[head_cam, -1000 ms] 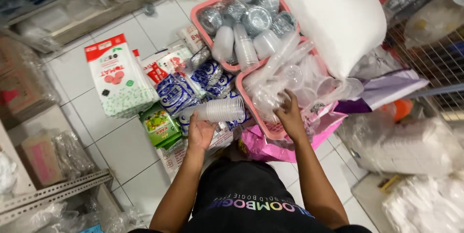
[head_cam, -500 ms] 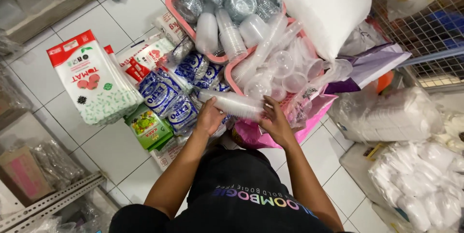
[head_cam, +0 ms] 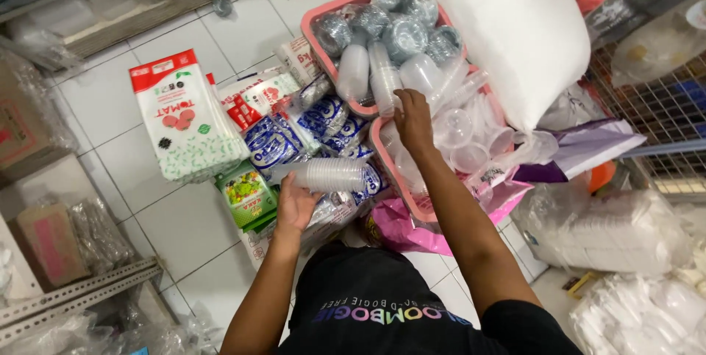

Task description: The person picks up a stack of plastic cups and a plastic container, placing them into a pink bag and a pink basket. They then retrieve a long stack of plastic cups from a shelf and add it to the bag.

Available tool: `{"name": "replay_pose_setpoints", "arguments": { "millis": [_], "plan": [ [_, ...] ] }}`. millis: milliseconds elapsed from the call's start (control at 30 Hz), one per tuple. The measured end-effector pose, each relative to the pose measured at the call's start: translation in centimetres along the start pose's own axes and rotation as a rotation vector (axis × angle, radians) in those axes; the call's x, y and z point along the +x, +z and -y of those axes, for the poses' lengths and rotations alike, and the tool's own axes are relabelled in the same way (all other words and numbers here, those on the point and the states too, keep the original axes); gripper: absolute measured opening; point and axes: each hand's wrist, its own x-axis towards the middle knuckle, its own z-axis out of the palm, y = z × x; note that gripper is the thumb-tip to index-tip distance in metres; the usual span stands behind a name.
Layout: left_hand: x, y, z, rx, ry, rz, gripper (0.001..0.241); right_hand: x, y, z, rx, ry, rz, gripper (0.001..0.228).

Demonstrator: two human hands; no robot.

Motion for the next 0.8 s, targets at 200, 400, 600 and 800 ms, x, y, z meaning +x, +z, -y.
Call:
{"name": "replay_pose_setpoints", "arguments": {
  "millis": [200,400,600,800],
  "plan": [
    [-2.1,-2.2,-0.4,-0.099,0.000,0.058,0.069,-1.0,0.9,-1.9,0.020,-0.084,-0.105,0.034],
    [-3.2,-2.8,-1.1,-0.103,0.041,0.069,0.065,-2.2,0.3,-1.3,-0.127,0.068,-0.085,0.033],
    [-3.9,-2.6,-0.5,-0.114,0.051,0.040,0.068,-2.8,-0.6,-0.9,0.003,0.040,-0.160,0.044],
    [-5.2,-1.4,1.0,-0.068,0.051,0.071,0.070,-5.3,-2.9,-0.5,0.151,0.052,-0.139,0.052]
  ]
}}
